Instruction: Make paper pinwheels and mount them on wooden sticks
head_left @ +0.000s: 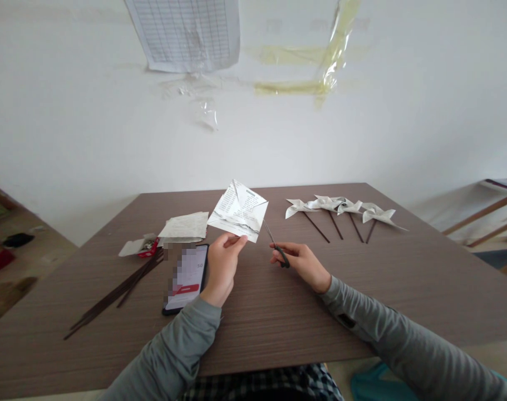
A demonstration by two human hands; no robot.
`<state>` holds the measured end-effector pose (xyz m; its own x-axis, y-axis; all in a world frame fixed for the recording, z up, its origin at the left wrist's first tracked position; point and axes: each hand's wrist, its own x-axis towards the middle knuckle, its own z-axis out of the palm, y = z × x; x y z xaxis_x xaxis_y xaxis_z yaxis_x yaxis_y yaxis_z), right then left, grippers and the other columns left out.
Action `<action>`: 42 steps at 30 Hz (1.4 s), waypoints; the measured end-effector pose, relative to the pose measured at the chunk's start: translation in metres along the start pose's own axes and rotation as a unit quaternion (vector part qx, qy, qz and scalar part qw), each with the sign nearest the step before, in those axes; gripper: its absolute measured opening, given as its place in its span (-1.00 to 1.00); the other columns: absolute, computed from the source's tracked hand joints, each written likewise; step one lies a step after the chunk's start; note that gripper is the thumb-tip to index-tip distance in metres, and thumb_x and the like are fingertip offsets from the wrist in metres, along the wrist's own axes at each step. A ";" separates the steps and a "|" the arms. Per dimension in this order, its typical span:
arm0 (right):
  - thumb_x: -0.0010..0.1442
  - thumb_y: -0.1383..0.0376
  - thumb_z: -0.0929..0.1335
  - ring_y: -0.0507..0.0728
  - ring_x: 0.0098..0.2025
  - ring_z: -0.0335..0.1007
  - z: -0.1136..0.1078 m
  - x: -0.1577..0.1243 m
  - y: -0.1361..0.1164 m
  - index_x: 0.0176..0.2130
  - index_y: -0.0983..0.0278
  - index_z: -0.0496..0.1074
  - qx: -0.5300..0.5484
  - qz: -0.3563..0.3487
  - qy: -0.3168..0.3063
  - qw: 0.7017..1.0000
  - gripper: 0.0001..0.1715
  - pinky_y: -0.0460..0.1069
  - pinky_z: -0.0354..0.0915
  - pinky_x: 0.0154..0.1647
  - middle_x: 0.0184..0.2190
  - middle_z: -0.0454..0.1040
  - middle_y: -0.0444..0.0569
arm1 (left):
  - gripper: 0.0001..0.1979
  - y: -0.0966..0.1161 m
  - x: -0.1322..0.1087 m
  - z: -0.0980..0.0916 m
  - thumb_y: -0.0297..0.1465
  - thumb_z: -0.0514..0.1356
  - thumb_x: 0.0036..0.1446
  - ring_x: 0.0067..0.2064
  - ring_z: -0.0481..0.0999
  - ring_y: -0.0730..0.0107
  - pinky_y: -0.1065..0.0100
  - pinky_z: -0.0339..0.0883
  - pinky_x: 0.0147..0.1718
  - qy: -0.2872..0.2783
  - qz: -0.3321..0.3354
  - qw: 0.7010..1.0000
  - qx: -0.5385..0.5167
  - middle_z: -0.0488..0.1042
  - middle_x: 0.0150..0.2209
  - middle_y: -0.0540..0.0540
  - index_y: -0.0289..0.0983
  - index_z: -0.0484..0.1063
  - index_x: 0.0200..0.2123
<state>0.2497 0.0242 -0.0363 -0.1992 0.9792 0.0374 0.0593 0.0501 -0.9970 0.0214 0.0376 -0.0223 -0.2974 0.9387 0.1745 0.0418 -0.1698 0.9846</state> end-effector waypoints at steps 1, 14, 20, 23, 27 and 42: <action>0.12 -0.14 0.67 0.26 -0.24 0.68 0.000 0.000 -0.001 0.03 0.23 0.84 0.003 0.003 -0.007 1.000 -0.34 0.14 0.55 -0.13 -0.31 0.82 0.05 | -0.57 0.000 0.000 0.000 0.01 0.59 -0.06 -0.11 0.79 0.00 0.13 0.61 -0.06 0.002 0.001 1.000 -0.002 0.80 -0.26 -0.16 -0.19 0.67 -0.34; 0.11 -0.25 0.70 0.22 -0.28 0.63 0.004 -0.005 -0.008 -0.01 0.22 0.82 0.033 0.004 -0.083 0.996 -0.28 0.14 0.57 -0.11 -0.29 0.80 0.04 | -0.56 0.001 0.000 0.001 0.02 0.60 -0.07 -0.12 0.78 0.03 0.14 0.61 -0.06 0.000 0.001 1.000 -0.008 0.80 -0.27 -0.14 -0.18 0.66 -0.35; 0.10 -0.24 0.71 0.22 -0.28 0.64 0.006 -0.006 -0.009 -0.02 0.23 0.81 0.043 0.013 -0.097 0.994 -0.28 0.13 0.57 -0.12 -0.29 0.80 0.05 | -0.56 0.002 -0.002 0.002 0.01 0.61 -0.06 -0.12 0.79 0.01 0.13 0.61 -0.06 0.003 0.002 1.000 -0.024 0.81 -0.27 -0.15 -0.19 0.66 -0.34; 0.12 -0.24 0.70 0.21 -0.29 0.64 0.006 -0.007 -0.010 -0.03 0.25 0.80 0.046 0.014 -0.109 0.993 -0.29 0.13 0.56 -0.13 -0.29 0.79 0.05 | -0.57 0.003 -0.003 0.003 -0.01 0.62 -0.08 -0.12 0.80 0.00 0.12 0.62 -0.06 0.005 0.000 0.999 -0.031 0.81 -0.27 -0.16 -0.19 0.66 -0.34; 0.10 -0.26 0.71 0.20 -0.32 0.62 0.008 -0.008 -0.010 -0.02 0.26 0.80 0.049 0.018 -0.120 0.991 -0.25 0.12 0.55 -0.15 -0.30 0.79 0.06 | -0.56 0.004 -0.004 0.004 -0.01 0.62 -0.10 -0.12 0.80 0.01 0.13 0.61 -0.06 0.005 -0.004 0.999 -0.031 0.81 -0.27 -0.16 -0.19 0.66 -0.35; 0.13 -0.38 0.67 0.18 -0.24 0.61 0.006 -0.006 -0.003 0.15 0.35 0.73 0.024 0.027 -0.159 0.987 0.00 0.13 0.56 -0.06 -0.21 0.78 0.11 | -0.58 0.011 -0.007 0.008 -0.06 0.66 -0.18 -0.16 0.78 0.02 0.13 0.59 -0.07 0.017 -0.010 0.998 -0.067 0.80 -0.31 -0.14 -0.20 0.68 -0.39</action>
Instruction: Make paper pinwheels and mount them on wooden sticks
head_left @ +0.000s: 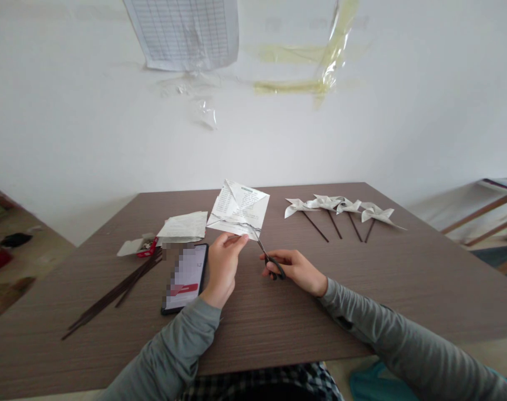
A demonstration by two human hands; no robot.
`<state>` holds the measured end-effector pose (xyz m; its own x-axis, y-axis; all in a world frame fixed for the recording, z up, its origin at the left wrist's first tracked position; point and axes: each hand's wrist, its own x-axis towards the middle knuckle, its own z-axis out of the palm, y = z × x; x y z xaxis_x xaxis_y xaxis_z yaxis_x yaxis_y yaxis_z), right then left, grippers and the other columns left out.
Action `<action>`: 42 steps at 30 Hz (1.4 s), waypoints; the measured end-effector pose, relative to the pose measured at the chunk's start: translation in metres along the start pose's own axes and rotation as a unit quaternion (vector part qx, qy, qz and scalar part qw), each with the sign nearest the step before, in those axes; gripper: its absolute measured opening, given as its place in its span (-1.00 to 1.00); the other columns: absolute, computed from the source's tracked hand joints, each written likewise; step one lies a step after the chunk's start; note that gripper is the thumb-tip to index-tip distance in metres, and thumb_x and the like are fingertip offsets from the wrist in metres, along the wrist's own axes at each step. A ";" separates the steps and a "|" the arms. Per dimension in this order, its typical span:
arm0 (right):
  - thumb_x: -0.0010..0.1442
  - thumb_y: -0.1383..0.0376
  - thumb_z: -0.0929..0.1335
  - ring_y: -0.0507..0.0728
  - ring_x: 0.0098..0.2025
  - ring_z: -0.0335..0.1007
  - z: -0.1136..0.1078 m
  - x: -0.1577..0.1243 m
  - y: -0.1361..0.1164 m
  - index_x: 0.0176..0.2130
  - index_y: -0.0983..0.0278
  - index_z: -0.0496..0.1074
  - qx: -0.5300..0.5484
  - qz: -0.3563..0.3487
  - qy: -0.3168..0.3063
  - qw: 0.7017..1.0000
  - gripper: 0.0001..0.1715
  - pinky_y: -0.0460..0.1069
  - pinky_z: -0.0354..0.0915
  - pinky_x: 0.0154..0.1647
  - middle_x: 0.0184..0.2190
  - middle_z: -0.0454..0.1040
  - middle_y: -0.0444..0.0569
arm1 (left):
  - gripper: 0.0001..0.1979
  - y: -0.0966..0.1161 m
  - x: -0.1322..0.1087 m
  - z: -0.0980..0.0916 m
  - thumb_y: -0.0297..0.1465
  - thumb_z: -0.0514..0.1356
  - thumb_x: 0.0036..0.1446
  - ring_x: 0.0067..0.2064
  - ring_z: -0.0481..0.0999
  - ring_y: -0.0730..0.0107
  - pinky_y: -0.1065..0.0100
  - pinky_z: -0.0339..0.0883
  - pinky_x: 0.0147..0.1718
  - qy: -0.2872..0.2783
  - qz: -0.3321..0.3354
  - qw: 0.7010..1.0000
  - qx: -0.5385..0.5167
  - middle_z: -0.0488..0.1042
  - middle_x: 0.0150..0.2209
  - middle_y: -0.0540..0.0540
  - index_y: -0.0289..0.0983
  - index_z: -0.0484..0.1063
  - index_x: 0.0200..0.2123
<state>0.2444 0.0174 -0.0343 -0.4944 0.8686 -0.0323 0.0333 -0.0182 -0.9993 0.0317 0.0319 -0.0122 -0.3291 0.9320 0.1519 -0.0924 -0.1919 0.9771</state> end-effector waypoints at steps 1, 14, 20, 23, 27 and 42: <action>0.13 -0.37 0.67 0.18 -0.25 0.60 0.000 0.000 0.000 0.15 0.35 0.73 0.000 -0.001 0.001 1.000 0.00 0.13 0.56 -0.07 -0.21 0.78 0.11 | -0.59 0.000 0.000 0.000 -0.07 0.66 -0.18 -0.16 0.78 0.02 0.13 0.59 -0.07 0.000 0.000 1.000 -0.002 0.80 -0.32 -0.14 -0.20 0.68 -0.39; 0.14 -0.33 0.67 0.20 -0.25 0.59 0.002 -0.001 -0.002 0.16 0.37 0.72 -0.004 -0.003 0.003 1.000 -0.02 0.14 0.54 -0.09 -0.22 0.78 0.13 | -0.58 0.002 -0.001 0.001 -0.08 0.66 -0.21 -0.15 0.79 0.00 0.11 0.60 -0.06 0.001 -0.007 1.000 -0.012 0.81 -0.32 -0.15 -0.20 0.68 -0.39; 0.13 -0.34 0.67 0.21 -0.24 0.59 0.002 -0.002 -0.003 0.15 0.34 0.73 -0.003 -0.001 0.000 1.000 -0.04 0.14 0.54 -0.08 -0.23 0.78 0.10 | -0.60 0.002 -0.001 0.002 -0.10 0.65 -0.22 -0.15 0.79 0.01 0.12 0.60 -0.05 0.005 -0.011 1.000 -0.016 0.81 -0.32 -0.15 -0.20 0.67 -0.42; 0.15 -0.33 0.67 0.19 -0.25 0.59 0.002 -0.001 -0.003 0.16 0.34 0.72 -0.003 -0.003 0.000 1.000 -0.04 0.13 0.55 -0.09 -0.23 0.78 0.09 | -0.61 0.003 -0.001 0.001 -0.11 0.65 -0.22 -0.15 0.78 0.01 0.12 0.59 -0.05 0.002 -0.010 1.000 -0.014 0.81 -0.32 -0.15 -0.20 0.69 -0.40; 0.17 -0.26 0.68 0.21 -0.26 0.59 0.003 -0.002 -0.002 0.15 0.36 0.74 -0.002 -0.004 0.009 1.000 -0.11 0.13 0.54 -0.12 -0.22 0.79 0.17 | -0.61 0.002 -0.001 0.001 -0.10 0.64 -0.21 -0.16 0.78 0.02 0.13 0.59 -0.06 -0.001 -0.010 1.000 -0.012 0.80 -0.31 -0.15 -0.20 0.69 -0.41; 0.13 -0.26 0.68 0.19 -0.27 0.58 0.002 0.001 0.000 0.15 0.37 0.73 -0.009 -0.004 0.010 1.000 -0.07 0.11 0.54 -0.14 -0.24 0.78 0.13 | -0.55 0.000 0.000 0.000 -0.04 0.67 -0.19 -0.11 0.80 -0.02 0.09 0.61 -0.01 -0.009 -0.010 1.000 -0.005 0.80 -0.29 -0.14 -0.19 0.67 -0.37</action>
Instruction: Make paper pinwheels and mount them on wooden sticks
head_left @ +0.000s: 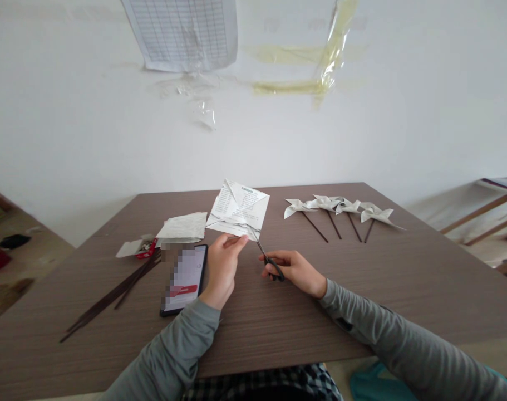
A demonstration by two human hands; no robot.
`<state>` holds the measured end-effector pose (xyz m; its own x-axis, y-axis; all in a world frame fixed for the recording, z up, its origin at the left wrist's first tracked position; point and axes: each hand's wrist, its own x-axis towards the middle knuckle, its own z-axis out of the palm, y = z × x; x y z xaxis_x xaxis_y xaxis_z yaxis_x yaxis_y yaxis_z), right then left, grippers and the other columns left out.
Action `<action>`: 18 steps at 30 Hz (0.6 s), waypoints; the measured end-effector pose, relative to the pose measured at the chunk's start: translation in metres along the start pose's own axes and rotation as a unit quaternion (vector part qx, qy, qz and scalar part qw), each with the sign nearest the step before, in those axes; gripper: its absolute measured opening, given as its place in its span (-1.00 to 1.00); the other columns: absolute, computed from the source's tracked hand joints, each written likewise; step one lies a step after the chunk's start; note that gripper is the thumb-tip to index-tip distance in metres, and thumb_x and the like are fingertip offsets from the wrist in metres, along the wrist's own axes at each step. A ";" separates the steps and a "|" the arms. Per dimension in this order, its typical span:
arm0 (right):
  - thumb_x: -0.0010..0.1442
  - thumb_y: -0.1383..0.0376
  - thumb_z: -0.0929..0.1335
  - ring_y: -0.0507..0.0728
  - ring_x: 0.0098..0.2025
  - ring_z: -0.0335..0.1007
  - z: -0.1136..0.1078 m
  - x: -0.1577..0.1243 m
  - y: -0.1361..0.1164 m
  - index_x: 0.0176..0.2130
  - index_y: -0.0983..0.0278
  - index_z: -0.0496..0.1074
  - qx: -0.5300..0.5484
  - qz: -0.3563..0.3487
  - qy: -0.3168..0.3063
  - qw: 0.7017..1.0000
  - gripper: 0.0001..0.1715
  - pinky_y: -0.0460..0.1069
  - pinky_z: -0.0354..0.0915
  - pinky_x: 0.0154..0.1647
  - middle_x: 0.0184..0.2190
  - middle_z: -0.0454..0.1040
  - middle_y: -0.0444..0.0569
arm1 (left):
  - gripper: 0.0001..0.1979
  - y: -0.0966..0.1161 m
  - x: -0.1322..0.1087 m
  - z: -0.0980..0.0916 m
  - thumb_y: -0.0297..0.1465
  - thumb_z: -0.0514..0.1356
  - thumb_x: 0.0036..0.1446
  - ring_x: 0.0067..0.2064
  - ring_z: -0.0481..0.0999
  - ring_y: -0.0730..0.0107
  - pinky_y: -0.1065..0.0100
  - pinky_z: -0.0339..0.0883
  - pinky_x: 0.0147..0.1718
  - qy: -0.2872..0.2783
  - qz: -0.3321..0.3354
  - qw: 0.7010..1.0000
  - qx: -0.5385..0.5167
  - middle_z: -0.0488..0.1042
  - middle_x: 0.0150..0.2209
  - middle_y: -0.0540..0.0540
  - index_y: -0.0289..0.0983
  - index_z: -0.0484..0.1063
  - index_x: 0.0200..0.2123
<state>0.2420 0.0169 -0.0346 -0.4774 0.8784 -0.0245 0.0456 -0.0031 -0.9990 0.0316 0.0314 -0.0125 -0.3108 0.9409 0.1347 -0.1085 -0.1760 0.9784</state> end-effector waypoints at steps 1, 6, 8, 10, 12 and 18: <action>0.14 -0.27 0.68 0.18 -0.27 0.58 0.000 0.000 0.001 0.16 0.37 0.72 0.001 -0.001 -0.001 1.000 -0.06 0.11 0.54 -0.13 -0.24 0.78 0.12 | -0.55 0.000 0.000 0.000 -0.04 0.67 -0.18 -0.11 0.79 -0.02 0.09 0.61 -0.02 0.000 0.000 1.000 0.001 0.80 -0.29 -0.14 -0.19 0.67 -0.38; 0.16 -0.35 0.66 0.19 -0.25 0.61 -0.001 0.000 0.002 0.17 0.34 0.73 0.000 -0.002 -0.007 1.000 -0.03 0.12 0.54 -0.10 -0.21 0.79 0.13 | -0.57 -0.001 0.000 -0.001 -0.05 0.66 -0.15 -0.12 0.78 0.02 0.12 0.60 -0.03 0.000 0.004 1.000 0.002 0.79 -0.30 -0.14 -0.19 0.65 -0.40; 0.15 -0.38 0.66 0.21 -0.23 0.63 -0.002 -0.001 0.002 0.17 0.33 0.73 -0.002 0.000 -0.005 1.000 0.00 0.14 0.55 -0.07 -0.19 0.80 0.14 | -0.57 -0.001 0.000 -0.001 -0.05 0.66 -0.14 -0.12 0.78 0.02 0.12 0.60 -0.03 0.002 0.006 1.000 0.002 0.78 -0.31 -0.14 -0.18 0.64 -0.40; 0.15 -0.40 0.65 0.21 -0.21 0.63 -0.002 -0.002 0.002 0.19 0.33 0.73 -0.003 0.003 -0.004 1.000 0.03 0.14 0.55 -0.05 -0.17 0.81 0.14 | -0.58 -0.001 0.000 -0.001 -0.05 0.66 -0.14 -0.12 0.78 0.02 0.12 0.60 -0.03 0.003 0.008 1.000 0.002 0.78 -0.31 -0.14 -0.18 0.64 -0.41; 0.15 -0.40 0.65 0.21 -0.21 0.63 -0.002 -0.002 0.003 0.20 0.33 0.72 -0.006 0.003 -0.003 1.000 0.04 0.14 0.54 -0.05 -0.17 0.81 0.14 | -0.58 -0.001 0.000 -0.001 -0.05 0.66 -0.14 -0.12 0.78 0.01 0.11 0.60 -0.03 0.002 0.010 1.000 0.004 0.78 -0.31 -0.13 -0.18 0.65 -0.41; 0.18 -0.37 0.66 0.22 -0.20 0.63 -0.003 -0.001 0.004 0.23 0.33 0.72 -0.018 -0.001 -0.005 1.000 0.01 0.12 0.53 -0.09 -0.16 0.81 0.14 | -0.56 -0.002 0.001 -0.001 -0.03 0.66 -0.15 -0.12 0.78 0.00 0.10 0.60 -0.03 0.005 0.010 1.000 0.007 0.78 -0.32 -0.13 -0.18 0.65 -0.41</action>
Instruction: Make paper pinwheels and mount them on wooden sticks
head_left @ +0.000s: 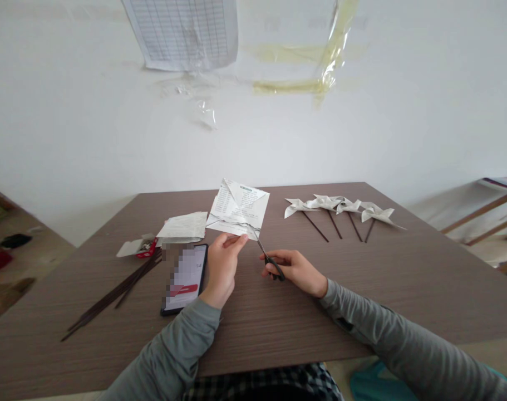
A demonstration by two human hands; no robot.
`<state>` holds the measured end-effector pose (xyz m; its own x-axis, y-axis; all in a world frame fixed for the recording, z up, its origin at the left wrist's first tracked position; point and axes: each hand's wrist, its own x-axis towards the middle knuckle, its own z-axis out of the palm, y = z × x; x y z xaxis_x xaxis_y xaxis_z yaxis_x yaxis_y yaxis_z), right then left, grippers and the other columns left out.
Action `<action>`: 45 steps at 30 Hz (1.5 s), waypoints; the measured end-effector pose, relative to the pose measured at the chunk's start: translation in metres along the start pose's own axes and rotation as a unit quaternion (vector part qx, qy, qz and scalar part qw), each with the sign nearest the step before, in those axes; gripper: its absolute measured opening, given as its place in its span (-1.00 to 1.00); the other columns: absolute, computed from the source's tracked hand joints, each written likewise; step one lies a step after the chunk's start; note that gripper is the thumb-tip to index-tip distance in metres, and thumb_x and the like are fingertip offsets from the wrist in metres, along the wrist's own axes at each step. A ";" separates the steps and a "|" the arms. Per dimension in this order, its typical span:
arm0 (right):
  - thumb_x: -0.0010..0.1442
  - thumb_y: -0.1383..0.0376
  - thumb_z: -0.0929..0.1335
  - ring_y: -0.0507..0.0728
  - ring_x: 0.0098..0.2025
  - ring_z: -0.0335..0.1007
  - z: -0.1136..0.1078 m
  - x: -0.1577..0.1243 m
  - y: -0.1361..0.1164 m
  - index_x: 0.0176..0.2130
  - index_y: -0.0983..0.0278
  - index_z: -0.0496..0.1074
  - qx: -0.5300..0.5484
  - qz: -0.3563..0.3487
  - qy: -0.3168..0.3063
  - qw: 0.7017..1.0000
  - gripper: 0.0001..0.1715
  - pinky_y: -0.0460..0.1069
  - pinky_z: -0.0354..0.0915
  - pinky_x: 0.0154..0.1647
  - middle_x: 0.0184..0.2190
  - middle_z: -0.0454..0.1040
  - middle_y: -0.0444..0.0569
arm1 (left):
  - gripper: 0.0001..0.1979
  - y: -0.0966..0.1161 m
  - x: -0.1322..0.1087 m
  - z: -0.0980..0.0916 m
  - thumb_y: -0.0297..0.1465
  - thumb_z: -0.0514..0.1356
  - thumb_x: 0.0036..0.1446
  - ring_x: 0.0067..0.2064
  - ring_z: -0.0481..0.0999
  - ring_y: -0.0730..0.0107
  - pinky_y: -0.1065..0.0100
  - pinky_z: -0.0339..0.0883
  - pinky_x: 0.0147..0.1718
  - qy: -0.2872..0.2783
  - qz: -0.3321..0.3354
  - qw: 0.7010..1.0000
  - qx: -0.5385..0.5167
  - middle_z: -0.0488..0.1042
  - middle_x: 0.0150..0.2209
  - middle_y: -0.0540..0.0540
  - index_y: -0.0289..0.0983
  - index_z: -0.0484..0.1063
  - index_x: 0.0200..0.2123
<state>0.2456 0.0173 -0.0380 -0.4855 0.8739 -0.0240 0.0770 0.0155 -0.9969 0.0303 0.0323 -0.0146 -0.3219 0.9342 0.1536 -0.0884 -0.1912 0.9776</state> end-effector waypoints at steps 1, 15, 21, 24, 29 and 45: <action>0.18 -0.37 0.66 0.22 -0.20 0.63 0.000 0.000 0.000 0.23 0.33 0.72 -0.001 0.000 0.001 1.000 0.01 0.12 0.53 -0.10 -0.17 0.80 0.14 | -0.56 0.000 0.000 0.000 -0.03 0.66 -0.16 -0.12 0.78 -0.01 0.10 0.60 -0.03 -0.001 0.000 1.000 -0.001 0.78 -0.31 -0.14 -0.18 0.65 -0.40; 0.17 -0.37 0.66 0.22 -0.20 0.63 0.000 0.000 -0.001 0.22 0.33 0.73 0.000 -0.001 -0.001 1.000 0.01 0.13 0.54 -0.07 -0.17 0.81 0.14 | -0.56 0.001 -0.001 0.001 -0.03 0.66 -0.15 -0.12 0.77 0.03 0.14 0.58 -0.04 0.000 -0.005 1.000 -0.002 0.78 -0.30 -0.13 -0.18 0.64 -0.40; 0.14 -0.37 0.67 0.20 -0.23 0.61 -0.001 0.000 -0.002 0.21 0.34 0.74 -0.002 0.004 0.004 1.000 0.03 0.11 0.52 -0.12 -0.18 0.82 0.14 | -0.60 0.000 -0.001 0.002 -0.08 0.65 -0.14 -0.12 0.76 0.04 0.14 0.58 -0.04 0.000 0.000 1.000 -0.011 0.79 -0.30 -0.13 -0.19 0.67 -0.40; 0.13 -0.37 0.68 0.19 -0.25 0.60 -0.001 0.000 -0.003 0.20 0.34 0.74 -0.001 0.004 0.004 1.000 0.02 0.10 0.51 -0.14 -0.19 0.82 0.13 | -0.63 0.000 -0.001 0.002 -0.10 0.64 -0.16 -0.14 0.76 0.05 0.14 0.58 -0.05 0.003 0.000 1.000 -0.019 0.80 -0.31 -0.14 -0.19 0.67 -0.41; 0.11 -0.35 0.69 0.19 -0.25 0.61 0.000 0.001 -0.003 0.16 0.32 0.76 0.005 0.002 0.005 1.000 -0.02 0.10 0.51 -0.13 -0.21 0.81 0.11 | -0.56 0.001 0.000 0.002 -0.04 0.66 -0.16 -0.11 0.78 0.00 0.09 0.60 0.00 -0.006 0.000 1.000 -0.010 0.79 -0.29 -0.14 -0.19 0.66 -0.38; 0.14 -0.32 0.68 0.20 -0.24 0.60 -0.001 0.001 0.001 0.17 0.33 0.74 0.005 0.004 -0.003 1.000 -0.04 0.11 0.52 -0.12 -0.21 0.79 0.10 | -0.57 0.002 -0.002 0.002 -0.05 0.68 -0.15 -0.13 0.78 0.00 0.10 0.58 -0.05 -0.003 0.003 1.000 -0.009 0.80 -0.30 -0.15 -0.20 0.68 -0.39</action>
<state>0.2462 0.0186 -0.0387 -0.4893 0.8715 -0.0328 0.0726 0.0032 -0.9974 0.0322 0.0309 -0.0123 -0.3166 0.9348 0.1607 -0.1034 -0.2024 0.9738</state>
